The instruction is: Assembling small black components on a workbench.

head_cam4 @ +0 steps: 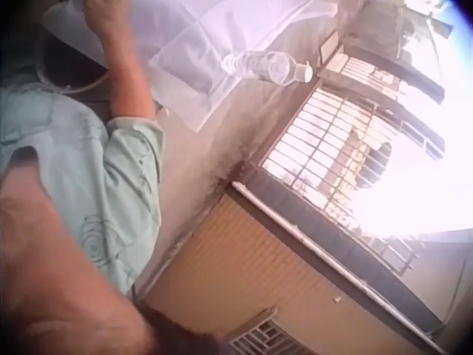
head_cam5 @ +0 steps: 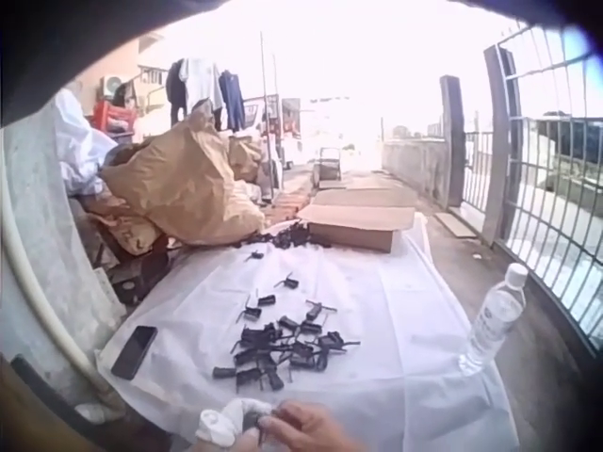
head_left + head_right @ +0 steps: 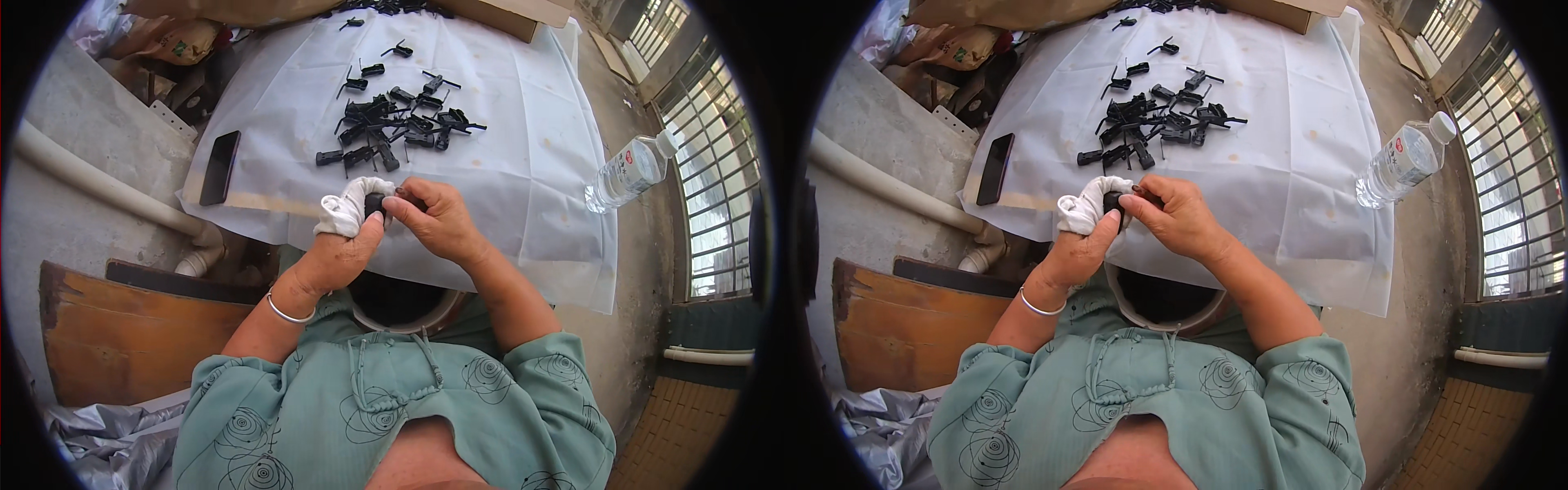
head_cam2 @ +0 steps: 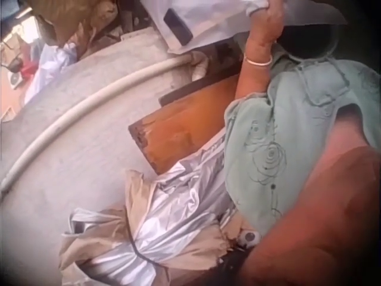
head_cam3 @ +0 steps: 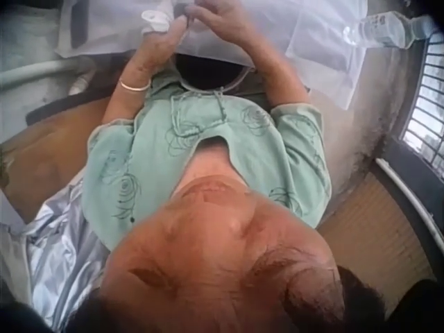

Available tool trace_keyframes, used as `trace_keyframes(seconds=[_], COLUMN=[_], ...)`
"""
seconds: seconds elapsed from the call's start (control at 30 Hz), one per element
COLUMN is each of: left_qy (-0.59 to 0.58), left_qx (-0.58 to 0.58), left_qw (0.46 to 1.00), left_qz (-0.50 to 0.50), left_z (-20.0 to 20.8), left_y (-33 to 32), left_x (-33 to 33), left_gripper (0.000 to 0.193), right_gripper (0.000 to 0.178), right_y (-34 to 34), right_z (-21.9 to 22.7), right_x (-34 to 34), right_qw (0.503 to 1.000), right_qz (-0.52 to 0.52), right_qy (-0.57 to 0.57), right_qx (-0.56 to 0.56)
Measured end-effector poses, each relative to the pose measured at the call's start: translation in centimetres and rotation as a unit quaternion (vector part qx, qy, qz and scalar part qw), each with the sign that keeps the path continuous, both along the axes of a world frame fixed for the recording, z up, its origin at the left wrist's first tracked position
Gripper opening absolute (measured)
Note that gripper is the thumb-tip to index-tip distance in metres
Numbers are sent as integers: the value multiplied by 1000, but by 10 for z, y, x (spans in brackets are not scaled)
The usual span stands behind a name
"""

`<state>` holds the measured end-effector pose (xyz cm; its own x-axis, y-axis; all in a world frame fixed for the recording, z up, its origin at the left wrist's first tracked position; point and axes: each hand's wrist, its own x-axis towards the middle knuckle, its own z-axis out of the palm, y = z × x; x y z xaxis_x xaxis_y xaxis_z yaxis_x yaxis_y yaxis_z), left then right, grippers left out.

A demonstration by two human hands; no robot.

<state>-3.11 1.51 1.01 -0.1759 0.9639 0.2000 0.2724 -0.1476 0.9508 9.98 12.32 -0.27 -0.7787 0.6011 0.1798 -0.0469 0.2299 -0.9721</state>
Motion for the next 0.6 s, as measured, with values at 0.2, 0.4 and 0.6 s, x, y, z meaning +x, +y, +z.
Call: trace_keyframes(seconds=[0.2,0.4,0.6], left_qy=[-165,-21,-17], left_qx=[-132,-42,-17], left_qw=[976,999,1000], left_qz=[-53,-5,11], left_z=[12,4,3], left_y=[-5,-4,-4], left_x=[5,2,7], left_gripper=[29,25,22], right_gripper=[20,25,24], right_y=[-8,-5,-5], right_z=[-2,3,-1], right_x=[1,7,3], right_qw=[999,997,991], right_qz=[-8,42,99], right_qy=[23,-10,-50], right_qx=[-38,56,69])
